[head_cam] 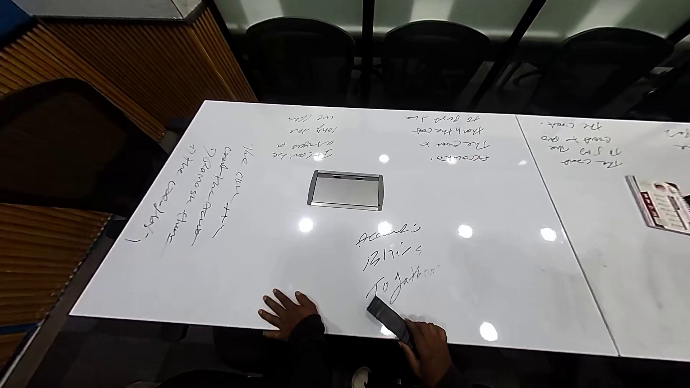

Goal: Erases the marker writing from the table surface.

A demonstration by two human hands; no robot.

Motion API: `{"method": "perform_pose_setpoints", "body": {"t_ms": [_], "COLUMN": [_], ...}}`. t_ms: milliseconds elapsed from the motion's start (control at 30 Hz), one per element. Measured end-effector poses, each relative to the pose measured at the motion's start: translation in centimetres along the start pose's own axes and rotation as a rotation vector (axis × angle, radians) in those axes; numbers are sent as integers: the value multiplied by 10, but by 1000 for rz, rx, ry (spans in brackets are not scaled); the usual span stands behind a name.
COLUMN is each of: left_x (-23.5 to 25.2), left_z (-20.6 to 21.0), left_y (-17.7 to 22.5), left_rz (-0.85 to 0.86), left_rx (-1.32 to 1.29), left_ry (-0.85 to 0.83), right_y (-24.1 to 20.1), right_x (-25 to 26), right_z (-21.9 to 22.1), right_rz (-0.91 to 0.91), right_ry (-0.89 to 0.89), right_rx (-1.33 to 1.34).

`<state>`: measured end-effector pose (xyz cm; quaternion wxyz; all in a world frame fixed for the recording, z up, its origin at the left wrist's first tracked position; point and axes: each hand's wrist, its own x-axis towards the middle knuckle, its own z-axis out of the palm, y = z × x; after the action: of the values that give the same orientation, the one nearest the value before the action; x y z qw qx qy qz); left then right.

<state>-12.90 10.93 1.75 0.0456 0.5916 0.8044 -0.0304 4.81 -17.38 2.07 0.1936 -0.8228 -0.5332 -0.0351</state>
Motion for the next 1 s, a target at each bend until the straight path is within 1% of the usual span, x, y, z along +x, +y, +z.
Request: {"method": "perform_pose_setpoints", "body": {"t_ms": [67, 100, 300, 367, 433, 500, 567, 700, 833, 900, 1000], "left_x": [1, 2, 4, 5, 4, 4, 3, 2, 2, 2, 1], "left_z": [3, 4, 2, 2, 3, 4, 5, 2, 2, 1, 3], "left_y": [2, 1, 7, 8, 6, 5, 3, 3, 3, 3, 4], "left_rz": [-42, -60, -112, -115, -103, -85, -82, -88, -99, -98, -97], "left_rx": [-14, -13, -26, -28, -38, -81, -103, -144, -152, -146, -152], "left_ry": [5, 7, -6, 1, 16, 43, 52, 59, 64, 62, 73], "right_y": [13, 22, 106, 124, 130, 121, 97, 20, -51, -68, -63], "right_x": [1, 2, 25, 31, 35, 39, 42, 41, 30, 26, 32], "right_z": [-4, -7, -32, -37, -38, -34, -29, -5, 17, 24, 23], "right_rz": [32, 80, 496, 605, 651, 628, 528, 285, 33, -27, -3], "right_ry": [12, 34, 159, 168, 165, 162, 147, 92, -25, -53, -46], "right_rx": [-13, -11, -128, -138, -144, -136, -119, -25, 67, 66, 47]}}
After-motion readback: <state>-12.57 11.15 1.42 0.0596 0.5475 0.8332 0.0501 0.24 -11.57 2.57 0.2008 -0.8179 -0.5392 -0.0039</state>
